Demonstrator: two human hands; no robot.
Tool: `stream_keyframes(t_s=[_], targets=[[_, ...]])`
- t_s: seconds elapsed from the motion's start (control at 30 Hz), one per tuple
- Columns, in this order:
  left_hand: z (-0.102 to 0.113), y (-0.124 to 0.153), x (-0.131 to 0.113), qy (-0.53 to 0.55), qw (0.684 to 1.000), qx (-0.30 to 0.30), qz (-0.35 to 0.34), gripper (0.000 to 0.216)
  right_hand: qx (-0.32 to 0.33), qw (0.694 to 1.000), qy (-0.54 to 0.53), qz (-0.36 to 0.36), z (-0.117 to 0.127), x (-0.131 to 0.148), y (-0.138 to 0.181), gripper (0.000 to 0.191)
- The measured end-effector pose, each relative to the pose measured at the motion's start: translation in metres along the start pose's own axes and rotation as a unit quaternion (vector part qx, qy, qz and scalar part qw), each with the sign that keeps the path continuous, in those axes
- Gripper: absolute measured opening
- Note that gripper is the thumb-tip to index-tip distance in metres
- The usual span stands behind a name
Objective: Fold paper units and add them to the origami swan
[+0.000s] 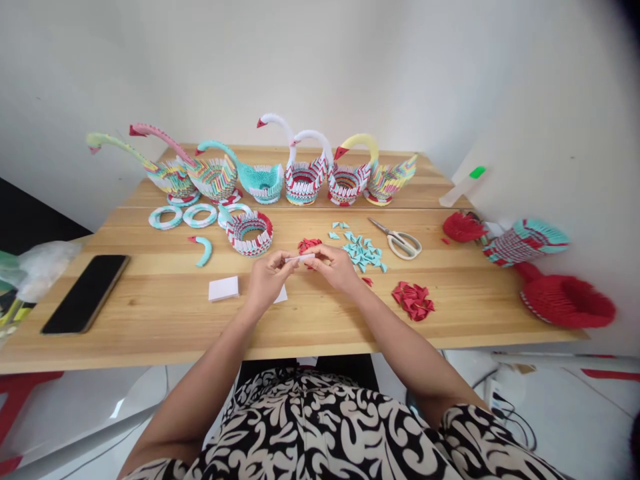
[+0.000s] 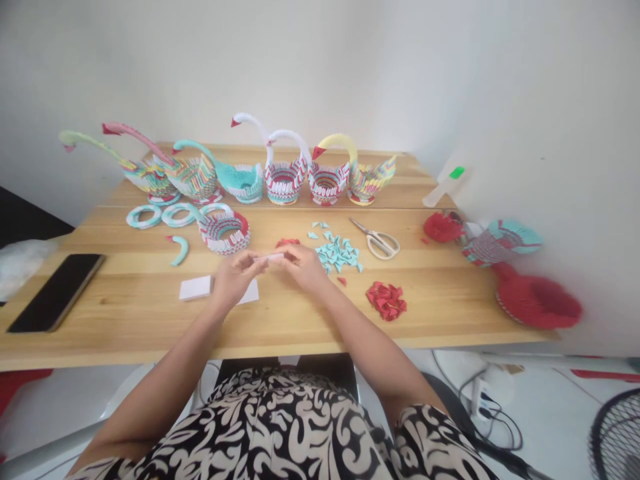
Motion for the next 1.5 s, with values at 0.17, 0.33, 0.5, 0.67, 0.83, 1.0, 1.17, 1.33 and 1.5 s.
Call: stream_keyframes(t_s=[0.17,0.33,0.5,0.67,0.83,1.0,1.17,1.33,1.5], targets=[[-0.001,-0.002,0.000,0.038,0.999,0.012,0.008,0.026,-0.018,0.999,0.038,0.010,0.001,0.003,0.001,0.023],[0.000,-0.003,0.005,0.016,0.999,0.022,0.022,0.031,-0.021,0.999,0.041,0.023,0.001,0.003,0.002,0.020],[0.000,-0.003,0.003,0.009,0.999,0.000,0.034,0.035,-0.033,0.997,0.056,0.029,0.000,0.005,0.002,0.020],[-0.002,-0.005,0.001,0.112,0.993,-0.003,0.040,0.032,-0.050,0.998,0.030,0.016,-0.002,0.006,0.003,0.021],[-0.003,-0.005,0.001,0.143,0.989,-0.003,0.036,0.031,-0.032,0.999,-0.025,-0.026,-0.003,0.002,0.002,0.023],[-0.005,-0.005,0.002,0.117,0.992,-0.030,0.030,0.034,-0.015,0.999,0.009,-0.029,-0.004,0.000,0.001,0.025],[-0.009,-0.004,0.003,0.125,0.991,-0.010,0.042,0.033,-0.033,0.999,0.019,-0.024,-0.004,0.000,0.003,0.030],[-0.011,-0.003,0.007,0.135,0.990,0.008,0.038,0.033,-0.036,0.999,0.031,-0.020,-0.005,-0.001,0.002,0.032],[-0.002,-0.009,0.012,0.217,0.974,-0.047,0.039,0.033,-0.029,0.999,0.033,-0.013,-0.006,0.001,0.002,0.032]])
Point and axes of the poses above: each hand's wrist, its own y-axis away from the middle knuckle, its own z-axis out of the back of the hand, x = y × z, the point moved 1 cm from there along -y, towards the middle knuckle, and after that the axes turned 2 degrees about x, right-handed, at the moved point
